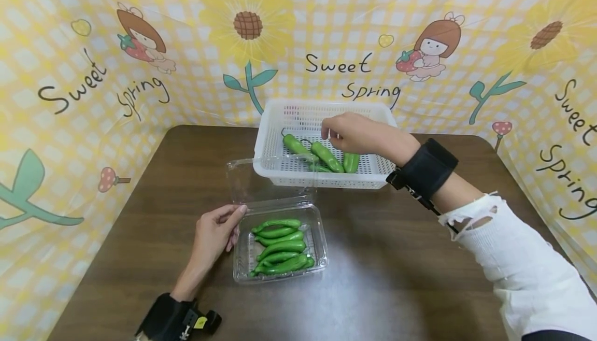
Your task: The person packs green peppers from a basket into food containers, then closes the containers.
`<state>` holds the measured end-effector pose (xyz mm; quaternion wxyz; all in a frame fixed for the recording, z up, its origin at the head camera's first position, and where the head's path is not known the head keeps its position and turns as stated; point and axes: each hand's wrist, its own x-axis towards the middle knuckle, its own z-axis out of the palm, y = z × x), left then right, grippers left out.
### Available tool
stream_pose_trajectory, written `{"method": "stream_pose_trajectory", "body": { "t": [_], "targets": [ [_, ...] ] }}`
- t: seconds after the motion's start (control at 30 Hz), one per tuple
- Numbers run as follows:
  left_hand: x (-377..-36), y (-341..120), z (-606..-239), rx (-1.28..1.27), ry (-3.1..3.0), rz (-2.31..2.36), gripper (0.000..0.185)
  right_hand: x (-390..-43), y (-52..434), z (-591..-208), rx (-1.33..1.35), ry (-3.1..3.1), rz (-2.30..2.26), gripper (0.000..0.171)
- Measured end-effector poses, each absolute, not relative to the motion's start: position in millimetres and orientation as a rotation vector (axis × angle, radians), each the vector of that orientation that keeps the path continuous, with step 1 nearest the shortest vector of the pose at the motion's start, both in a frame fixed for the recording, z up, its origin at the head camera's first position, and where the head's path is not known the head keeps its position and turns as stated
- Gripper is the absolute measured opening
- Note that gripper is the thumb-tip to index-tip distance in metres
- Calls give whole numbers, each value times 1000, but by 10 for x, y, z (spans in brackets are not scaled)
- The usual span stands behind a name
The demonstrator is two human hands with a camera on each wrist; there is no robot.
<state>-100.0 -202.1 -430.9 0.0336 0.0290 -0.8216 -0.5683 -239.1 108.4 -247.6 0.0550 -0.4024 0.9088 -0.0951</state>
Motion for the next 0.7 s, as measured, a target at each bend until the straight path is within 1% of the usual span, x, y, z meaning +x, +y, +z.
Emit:
{"method": "stream_pose_trajectory", "body": {
  "t": [0.33,0.53,0.7],
  "targets": [
    [-1002,-2000,-4301,136,-2535,-1732,32,-2794,914,-2718,-1044,2594,-45,18],
    [-1016,-1995,-4286,128,-2523,-1731,30,-2948,869,-2861,-1061,2523,-15,19],
    [-1023,-1999,-4286,130,-2521,-1741,29,-3013,828,-3027,-1037,2466,14,18]
  ]
}}
